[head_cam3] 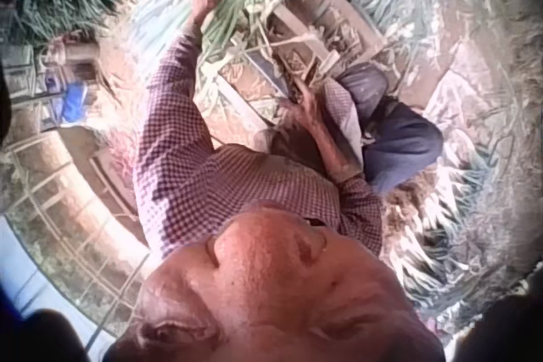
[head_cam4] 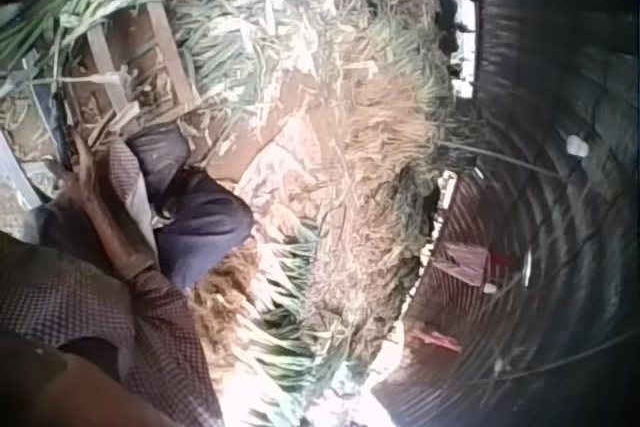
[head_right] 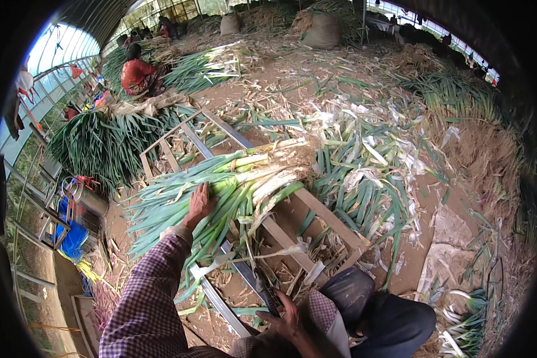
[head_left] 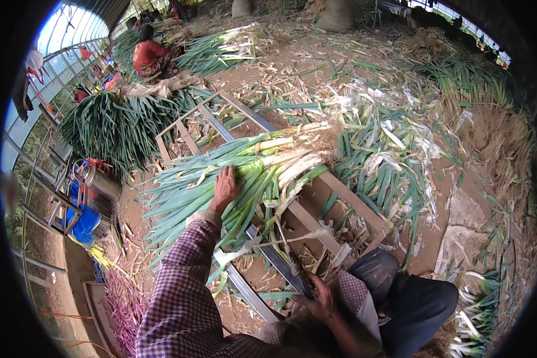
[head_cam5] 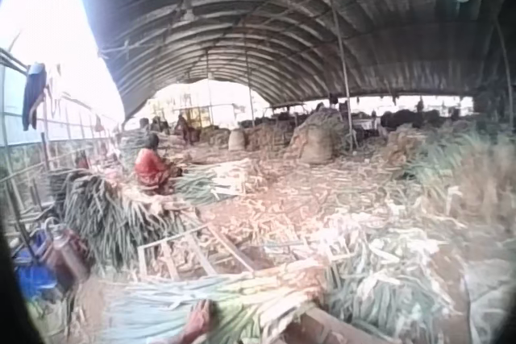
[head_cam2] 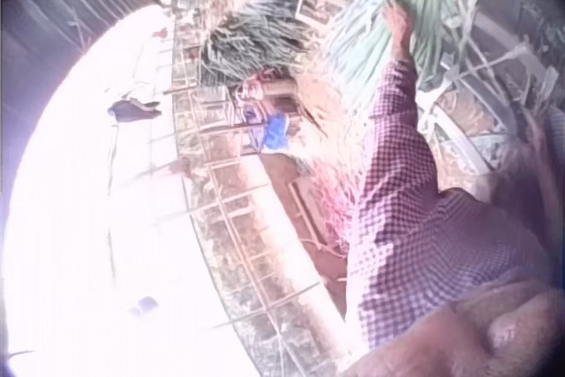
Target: The person sits on the ground and uses a handheld knife to trim the roots and outer layers of long green vegetables. They repeatedly pick up stalks, cut the ends, and place the trimmed pieces aside.
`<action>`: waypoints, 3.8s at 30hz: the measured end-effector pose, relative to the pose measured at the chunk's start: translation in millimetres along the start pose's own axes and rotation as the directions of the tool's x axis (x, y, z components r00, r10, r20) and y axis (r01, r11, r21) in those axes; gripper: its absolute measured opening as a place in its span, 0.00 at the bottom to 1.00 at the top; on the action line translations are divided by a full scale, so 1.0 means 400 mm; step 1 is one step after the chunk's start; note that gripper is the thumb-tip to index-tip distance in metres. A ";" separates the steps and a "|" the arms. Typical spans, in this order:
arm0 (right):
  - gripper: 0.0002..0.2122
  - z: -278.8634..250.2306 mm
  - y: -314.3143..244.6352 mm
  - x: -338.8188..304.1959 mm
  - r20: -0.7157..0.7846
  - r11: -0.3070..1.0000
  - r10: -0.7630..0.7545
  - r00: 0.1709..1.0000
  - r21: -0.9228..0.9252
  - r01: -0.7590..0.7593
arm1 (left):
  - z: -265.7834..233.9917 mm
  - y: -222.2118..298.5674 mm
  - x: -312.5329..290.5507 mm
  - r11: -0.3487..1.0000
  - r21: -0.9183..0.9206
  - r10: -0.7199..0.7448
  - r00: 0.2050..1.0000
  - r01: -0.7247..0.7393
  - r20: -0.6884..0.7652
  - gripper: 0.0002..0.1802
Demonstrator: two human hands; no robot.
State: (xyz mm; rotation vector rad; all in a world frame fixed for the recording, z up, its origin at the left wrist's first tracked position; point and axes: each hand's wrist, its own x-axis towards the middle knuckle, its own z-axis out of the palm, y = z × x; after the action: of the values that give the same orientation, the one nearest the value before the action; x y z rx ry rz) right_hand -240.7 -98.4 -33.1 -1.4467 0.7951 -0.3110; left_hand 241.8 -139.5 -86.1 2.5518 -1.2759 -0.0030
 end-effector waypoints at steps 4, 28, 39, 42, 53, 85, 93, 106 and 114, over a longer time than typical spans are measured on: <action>0.36 -0.018 0.032 0.011 0.000 0.991 -0.124 0.992 0.042 0.124 | 0.030 -0.014 0.011 0.999 -0.029 -0.017 0.999 0.018 0.051 0.43; 0.45 -0.109 -0.081 -0.006 -0.042 0.994 -0.089 0.995 -0.073 0.086 | -0.083 0.313 -0.417 0.982 0.109 0.164 0.981 -0.153 -0.099 0.44; 0.44 -0.163 -0.038 -0.065 -0.168 0.899 -0.238 0.956 -0.411 0.152 | -0.022 0.367 -0.560 0.967 -0.034 0.247 0.960 -0.253 -0.131 0.34; 0.43 -0.151 -0.050 -0.088 -0.161 0.891 -0.249 0.955 -0.425 0.161 | -0.023 0.320 -0.572 0.982 -0.081 0.164 0.982 -0.172 -0.099 0.36; 0.41 -0.153 -0.058 -0.100 -0.148 0.915 -0.180 0.972 -0.387 0.111 | -0.006 0.340 -0.562 0.990 -0.062 0.126 0.991 -0.123 0.048 0.31; 0.39 -0.126 -0.109 -0.125 -0.065 0.854 -0.108 0.992 -0.518 0.059 | -0.193 0.411 -0.702 0.911 -0.402 0.029 0.959 0.090 0.281 0.19; 0.38 -0.117 -0.109 -0.013 -0.105 0.858 -0.130 0.986 -0.509 0.059 | -0.209 0.381 -0.737 0.884 -0.451 0.008 0.962 0.121 0.273 0.19; 0.39 -0.087 -0.066 -0.060 0.073 0.902 -0.065 0.995 -0.422 0.090 | -0.112 0.323 -0.808 0.901 -0.433 0.032 0.991 0.028 0.130 0.16; 0.40 -0.087 -0.075 -0.080 -0.023 0.902 -0.080 0.997 -0.426 0.063 | -0.127 0.344 -0.831 0.950 -0.289 0.172 0.971 -0.119 0.165 0.36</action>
State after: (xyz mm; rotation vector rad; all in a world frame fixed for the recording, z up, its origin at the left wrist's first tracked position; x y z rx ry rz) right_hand -278.1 -108.5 7.4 -1.8889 0.8795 -0.2299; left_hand -61.6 55.8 -44.1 2.2557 -1.4190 -0.3745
